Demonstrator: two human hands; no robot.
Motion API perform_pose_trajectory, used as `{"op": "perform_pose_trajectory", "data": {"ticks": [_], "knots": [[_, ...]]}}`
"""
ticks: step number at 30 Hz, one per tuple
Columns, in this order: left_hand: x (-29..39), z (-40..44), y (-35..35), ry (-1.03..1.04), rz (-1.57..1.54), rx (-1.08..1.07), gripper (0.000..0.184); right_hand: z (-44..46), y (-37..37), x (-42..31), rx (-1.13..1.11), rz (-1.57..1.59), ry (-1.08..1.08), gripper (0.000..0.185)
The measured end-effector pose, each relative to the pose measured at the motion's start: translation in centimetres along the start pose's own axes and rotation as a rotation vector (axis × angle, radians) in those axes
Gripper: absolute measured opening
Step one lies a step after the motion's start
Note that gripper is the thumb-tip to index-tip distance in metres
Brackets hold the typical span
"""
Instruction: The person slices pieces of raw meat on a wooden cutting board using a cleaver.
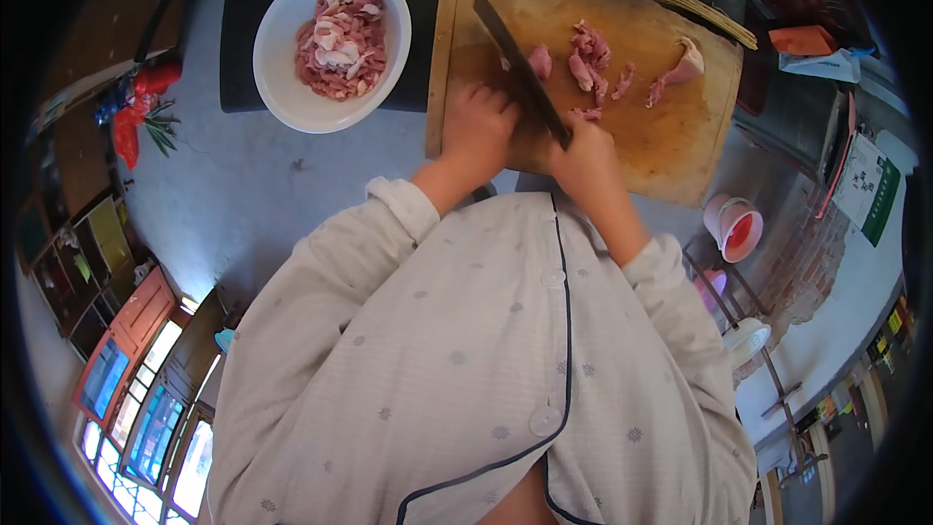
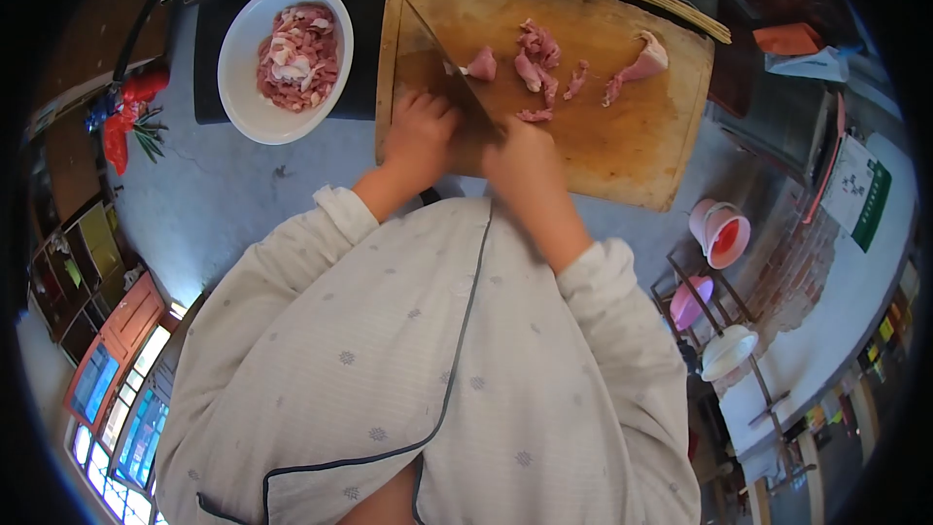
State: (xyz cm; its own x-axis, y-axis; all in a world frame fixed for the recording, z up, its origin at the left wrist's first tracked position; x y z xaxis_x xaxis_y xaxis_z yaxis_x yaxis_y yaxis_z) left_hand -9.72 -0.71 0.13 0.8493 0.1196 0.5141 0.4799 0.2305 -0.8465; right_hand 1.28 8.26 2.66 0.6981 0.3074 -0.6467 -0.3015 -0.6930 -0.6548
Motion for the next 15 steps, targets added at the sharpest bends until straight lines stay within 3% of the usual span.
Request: {"op": "perform_pose_trajectory", "data": {"ticks": [4,9,13,15], "knots": [[-0.1,0.0,-1.0,-0.069,-0.093,0.027,0.009,2.2,0.1,-1.5,-0.063,0.07,0.018,0.024],[-3.6,2.4,-2.5,-0.262,-0.176,0.158,0.01,-3.5,-1.7,3.0,-0.119,0.188,0.105,0.018],[-4.0,5.3,-2.2,-0.203,-0.112,0.15,0.011,-8.8,-2.7,6.8,-0.148,0.113,0.23,0.031],[-2.7,6.2,-1.1,-0.154,-0.034,0.121,0.01,-10.0,-3.5,6.7,-0.058,0.185,0.301,0.027]]}}
Point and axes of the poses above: each hand's wrist, its own z-axis towards the middle knuckle, its own y-axis out of the palm, x = y × z, the point moved 7 cm from there along z, towards the middle knuckle, and after that the axes turned 4 degrees about -x, right-handed, at the moved point
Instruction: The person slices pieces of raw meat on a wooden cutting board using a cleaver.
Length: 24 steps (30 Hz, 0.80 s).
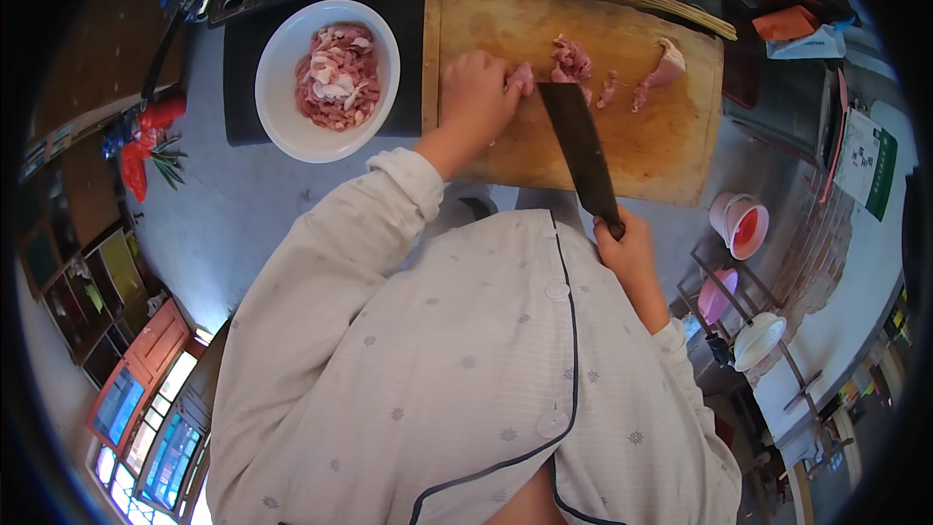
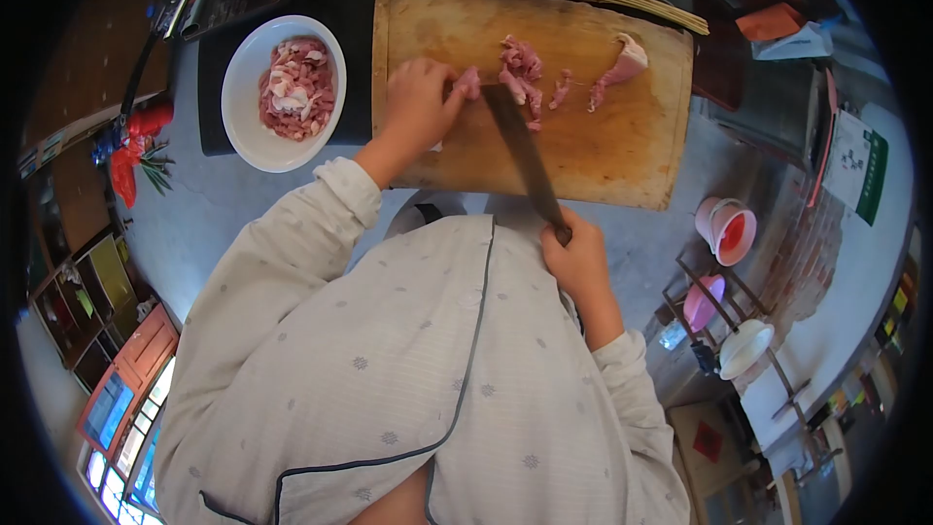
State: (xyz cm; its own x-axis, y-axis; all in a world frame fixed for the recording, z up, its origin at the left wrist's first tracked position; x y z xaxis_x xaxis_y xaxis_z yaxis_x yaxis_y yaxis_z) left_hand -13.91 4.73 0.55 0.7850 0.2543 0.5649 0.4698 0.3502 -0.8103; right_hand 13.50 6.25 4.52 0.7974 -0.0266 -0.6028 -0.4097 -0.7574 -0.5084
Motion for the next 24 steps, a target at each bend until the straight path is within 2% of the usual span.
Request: {"op": "perform_pose_trajectory", "data": {"ticks": [7,12,15,18,21,24], "knots": [[2.1,1.0,3.9,0.047,-0.123,-0.181,0.011,0.9,-0.3,1.0,0.171,0.277,0.063,0.019],[2.6,-0.1,2.2,-0.082,0.08,-0.214,0.014,1.6,-0.8,0.6,0.171,0.265,0.001,0.018],[3.4,-1.0,2.3,0.001,0.081,-0.21,0.019,1.6,-0.9,0.3,0.179,0.226,-0.03,0.02],[3.9,-1.5,3.1,-0.039,-0.054,-0.359,0.021,1.9,-0.5,0.7,0.172,0.232,-0.042,0.022],[3.4,-1.0,1.8,-0.186,-0.171,-0.251,0.019,2.3,-0.6,0.6,0.16,0.226,-0.034,0.023],[0.6,0.1,1.7,-0.222,-0.291,-0.108,0.013,2.7,-0.8,0.6,0.158,0.228,-0.028,0.024]]}}
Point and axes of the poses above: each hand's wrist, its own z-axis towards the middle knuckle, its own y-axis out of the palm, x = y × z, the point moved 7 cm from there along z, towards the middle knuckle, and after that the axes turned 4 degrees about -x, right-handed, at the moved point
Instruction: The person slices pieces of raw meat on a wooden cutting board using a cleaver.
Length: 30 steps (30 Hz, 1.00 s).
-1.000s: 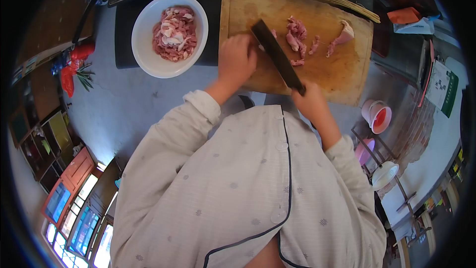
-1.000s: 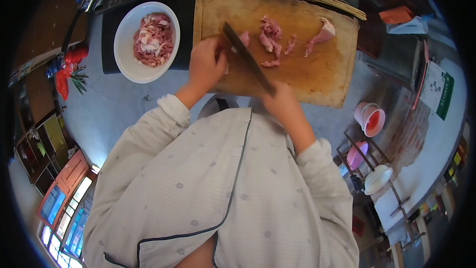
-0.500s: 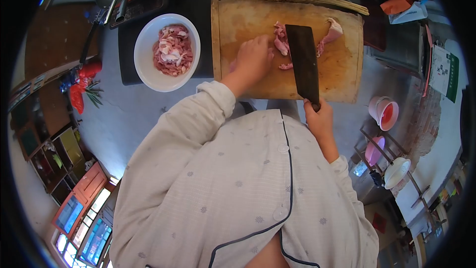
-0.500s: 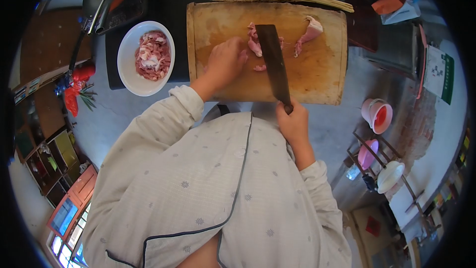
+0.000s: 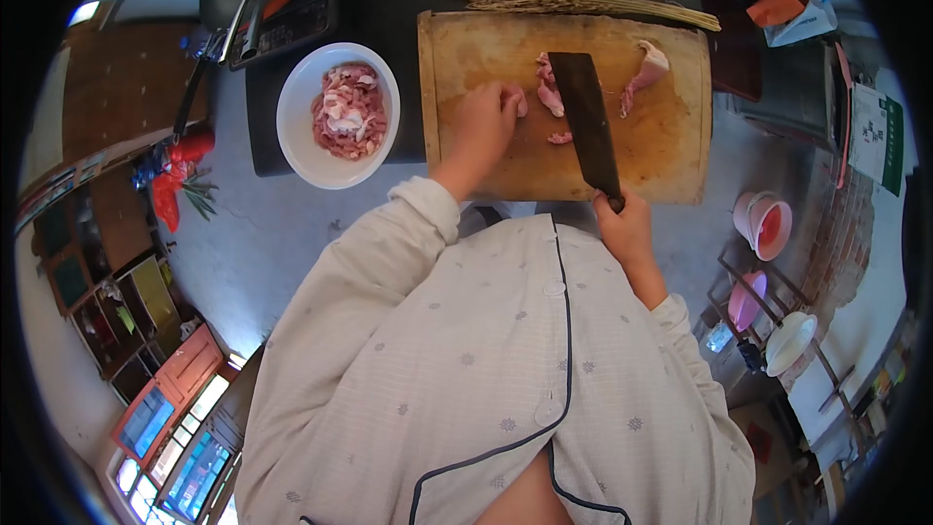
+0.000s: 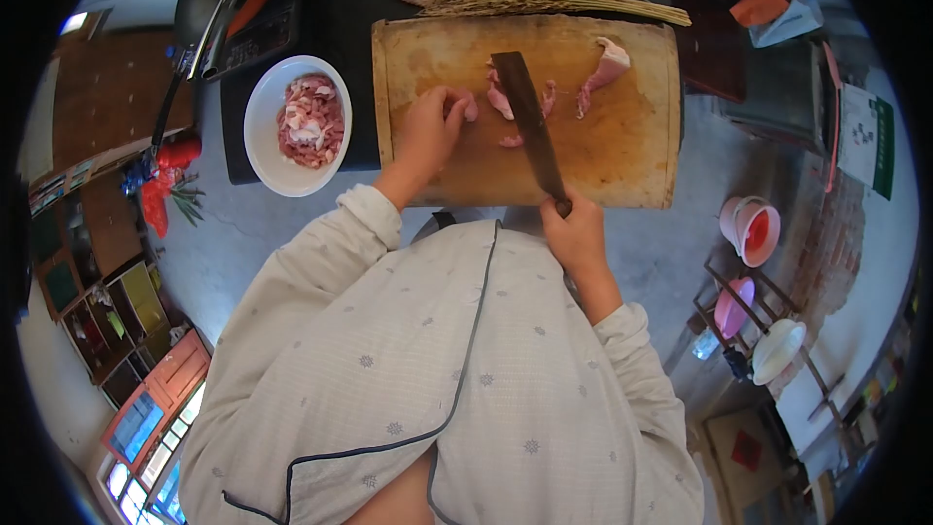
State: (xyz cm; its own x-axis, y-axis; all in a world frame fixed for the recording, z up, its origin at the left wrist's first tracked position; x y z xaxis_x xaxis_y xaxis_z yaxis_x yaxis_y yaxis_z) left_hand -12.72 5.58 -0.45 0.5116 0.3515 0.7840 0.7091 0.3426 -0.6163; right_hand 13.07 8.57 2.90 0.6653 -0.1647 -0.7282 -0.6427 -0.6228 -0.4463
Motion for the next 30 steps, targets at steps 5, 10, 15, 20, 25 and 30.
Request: {"op": "perform_pose_trajectory", "data": {"ticks": [5,10,15,20,25,30], "knots": [[0.1,-0.1,-1.2,0.137,0.285,0.059,0.009,-0.2,0.5,-1.8,-0.038,-0.072,-0.004,0.028],[1.0,-0.9,-0.4,0.392,0.227,0.035,0.014,-0.8,2.5,-2.8,-0.109,-0.172,-0.007,0.037],[0.7,-1.6,0.3,0.319,0.231,0.04,0.017,-1.4,3.6,-3.9,-0.123,-0.241,-0.023,0.039],[0.5,-1.8,-0.1,0.365,0.183,0.074,0.023,-2.2,4.3,-4.0,-0.13,-0.26,0.039,0.036],[0.4,-1.3,-0.7,0.431,0.139,0.098,0.024,-1.9,5.2,-4.5,-0.116,-0.32,0.073,0.034],[-0.5,-1.0,-0.2,0.373,0.088,0.042,0.023,1.1,6.6,-6.5,-0.085,-0.281,-0.061,0.03]]}}
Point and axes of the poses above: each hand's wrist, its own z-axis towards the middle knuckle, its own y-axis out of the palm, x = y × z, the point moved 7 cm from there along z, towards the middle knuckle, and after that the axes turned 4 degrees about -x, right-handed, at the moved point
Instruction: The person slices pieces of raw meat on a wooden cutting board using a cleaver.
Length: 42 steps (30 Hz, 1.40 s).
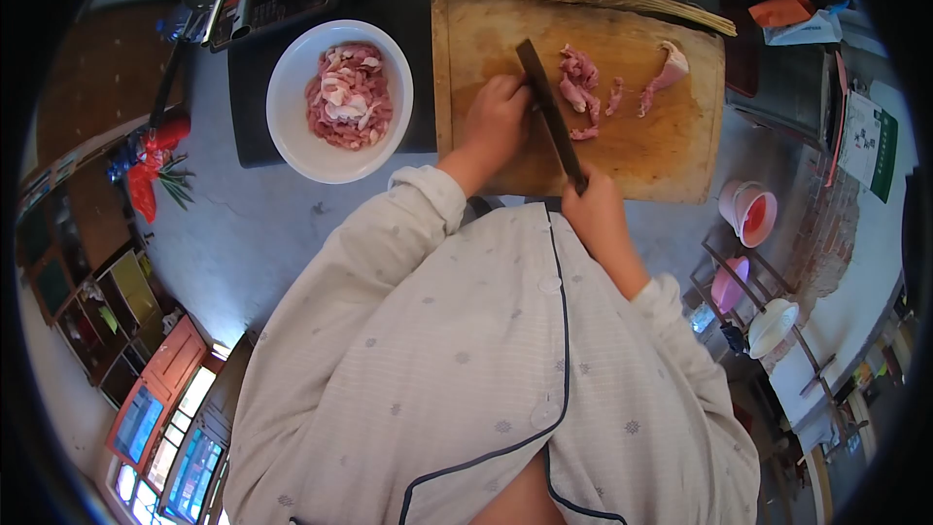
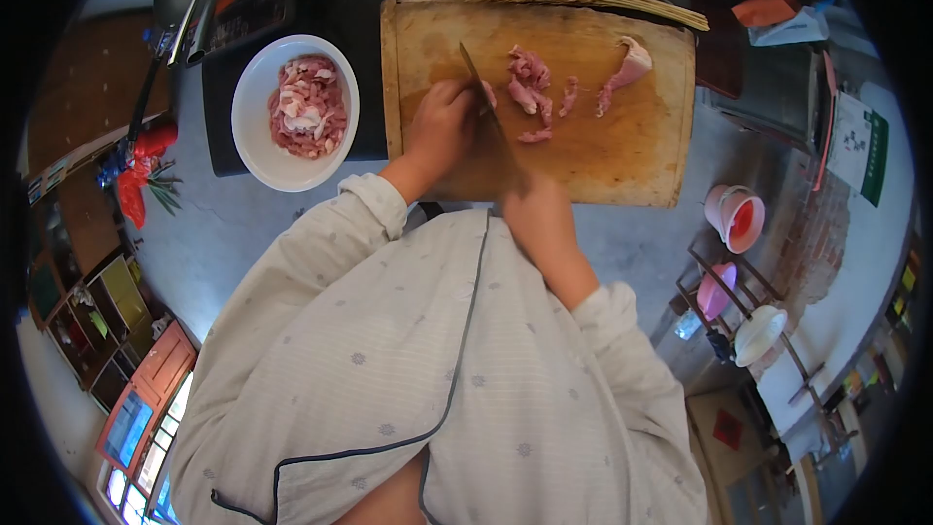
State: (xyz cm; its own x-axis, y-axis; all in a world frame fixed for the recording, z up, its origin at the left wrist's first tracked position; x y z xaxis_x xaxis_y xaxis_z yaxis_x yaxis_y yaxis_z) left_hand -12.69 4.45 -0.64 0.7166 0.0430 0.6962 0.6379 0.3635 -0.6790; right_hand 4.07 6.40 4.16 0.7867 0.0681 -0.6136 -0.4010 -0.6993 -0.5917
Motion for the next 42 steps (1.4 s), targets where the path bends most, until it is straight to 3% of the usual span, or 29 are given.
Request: {"op": "perform_pose_trajectory", "data": {"ticks": [5,11,16,20,23,30,33,36,39,42], "knots": [[0.6,0.0,-0.3,-0.001,0.005,0.0,0.018,7.1,0.3,-3.3,0.05,0.015,-0.136,0.026],[1.2,-1.4,1.0,0.037,0.012,-0.086,0.02,13.3,0.7,-4.0,-0.121,-0.116,-0.042,0.031],[1.6,-1.2,0.4,-0.017,0.021,-0.058,0.016,11.5,-1.7,-2.4,-0.053,0.145,-0.18,0.034],[1.8,0.3,-0.8,-0.151,0.013,-0.025,0.012,7.0,-6.0,-0.4,-0.003,0.482,-0.148,0.018],[2.7,2.5,0.2,-0.105,0.11,-0.021,0.014,6.3,-6.9,4.8,0.059,0.458,-0.063,0.014],[4.8,4.2,4.2,-0.124,0.249,-0.109,0.024,3.5,-7.9,8.1,0.063,0.446,0.087,0.023],[5.4,4.5,4.0,-0.008,0.149,-0.06,0.027,3.0,-7.1,8.5,0.05,0.478,0.09,0.024],[4.0,5.0,3.7,-0.125,-0.052,-0.101,0.027,2.9,-6.6,8.4,0.043,0.482,0.071,0.025],[1.8,4.7,2.7,-0.434,-0.404,-0.054,0.023,3.3,-6.4,7.6,0.056,0.471,-0.001,0.02],[2.1,4.7,1.1,-0.596,-0.818,0.023,0.016,3.6,-5.9,6.7,0.05,0.488,-0.038,0.013]]}}
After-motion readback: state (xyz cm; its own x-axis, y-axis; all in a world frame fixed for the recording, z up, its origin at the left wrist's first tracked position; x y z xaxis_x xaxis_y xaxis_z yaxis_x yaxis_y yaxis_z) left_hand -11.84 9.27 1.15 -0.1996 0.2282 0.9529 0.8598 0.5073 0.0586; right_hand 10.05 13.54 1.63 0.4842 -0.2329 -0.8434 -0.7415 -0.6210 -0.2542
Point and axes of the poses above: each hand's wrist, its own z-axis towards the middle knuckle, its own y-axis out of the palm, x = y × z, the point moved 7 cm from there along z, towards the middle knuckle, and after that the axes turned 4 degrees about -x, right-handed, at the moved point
